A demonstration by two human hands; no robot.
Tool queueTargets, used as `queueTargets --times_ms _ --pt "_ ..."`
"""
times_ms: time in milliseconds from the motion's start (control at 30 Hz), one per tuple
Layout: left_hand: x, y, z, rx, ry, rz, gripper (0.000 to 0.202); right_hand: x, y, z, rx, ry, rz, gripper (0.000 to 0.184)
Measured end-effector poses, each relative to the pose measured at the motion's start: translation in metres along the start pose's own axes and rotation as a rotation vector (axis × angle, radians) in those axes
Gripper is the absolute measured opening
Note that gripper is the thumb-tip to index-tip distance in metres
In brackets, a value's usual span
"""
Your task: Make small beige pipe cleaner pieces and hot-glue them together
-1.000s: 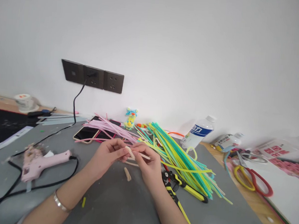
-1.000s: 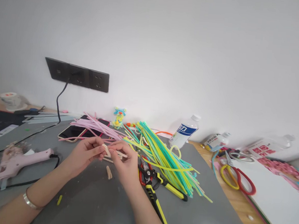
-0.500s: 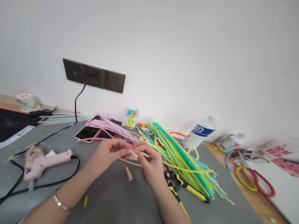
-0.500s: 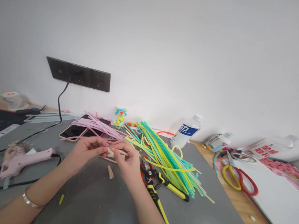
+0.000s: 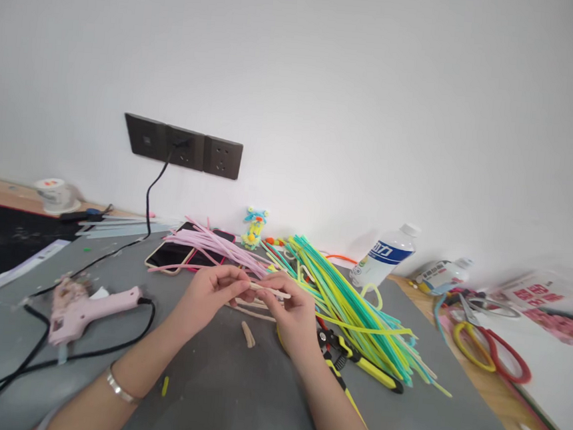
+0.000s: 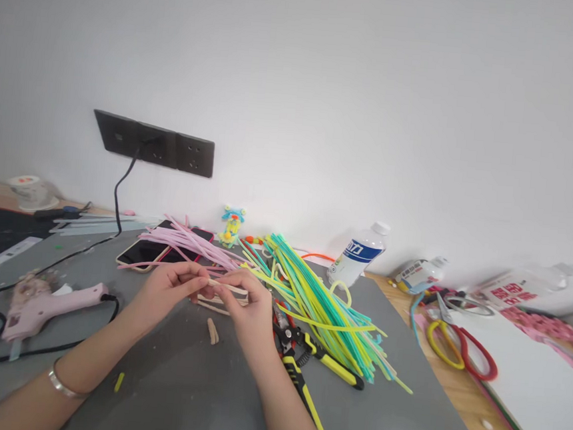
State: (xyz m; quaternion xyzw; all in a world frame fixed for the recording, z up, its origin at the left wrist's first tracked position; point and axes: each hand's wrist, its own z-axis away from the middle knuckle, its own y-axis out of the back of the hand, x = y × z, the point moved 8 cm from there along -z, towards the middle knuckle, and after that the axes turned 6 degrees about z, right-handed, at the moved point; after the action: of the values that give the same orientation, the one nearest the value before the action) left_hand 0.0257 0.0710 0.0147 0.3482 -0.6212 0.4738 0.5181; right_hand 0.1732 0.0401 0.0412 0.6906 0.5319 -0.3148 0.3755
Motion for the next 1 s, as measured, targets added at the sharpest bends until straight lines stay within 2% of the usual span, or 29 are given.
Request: queueTargets --times_ms 133,233,333,600,767,1000 --pt "-0.001 -0.007 0.002 -0.065 0.015 0.029 0.029 0.007 0.004 0.0 0.021 -0.027 -0.035 0.018" --pt "-0.003 -0.012 0.005 -0.158 0.041 0.024 0.028 0.009 -0.003 -0.001 -0.111 -0.062 -0.111 0.021" --pt "-0.009 -0.015 0.008 -0.234 0.123 0.06 0.028 0.006 -0.01 0.0 -0.234 -0.053 -0.15 0.02" --pt "-0.018 -0.011 0.006 -0.21 0.25 0.147 0.029 0.011 -0.011 0.0 -0.247 -0.124 -0.129 0.021" --pt "-0.025 -0.012 0.01 -0.272 0.359 0.087 0.029 0.011 -0.013 0.0 -0.303 -0.118 -0.114 0.025" --pt "-0.034 -0.013 0.015 -0.369 0.431 0.037 0.031 0.011 -0.015 0.001 -0.36 -0.146 -0.181 0.021"
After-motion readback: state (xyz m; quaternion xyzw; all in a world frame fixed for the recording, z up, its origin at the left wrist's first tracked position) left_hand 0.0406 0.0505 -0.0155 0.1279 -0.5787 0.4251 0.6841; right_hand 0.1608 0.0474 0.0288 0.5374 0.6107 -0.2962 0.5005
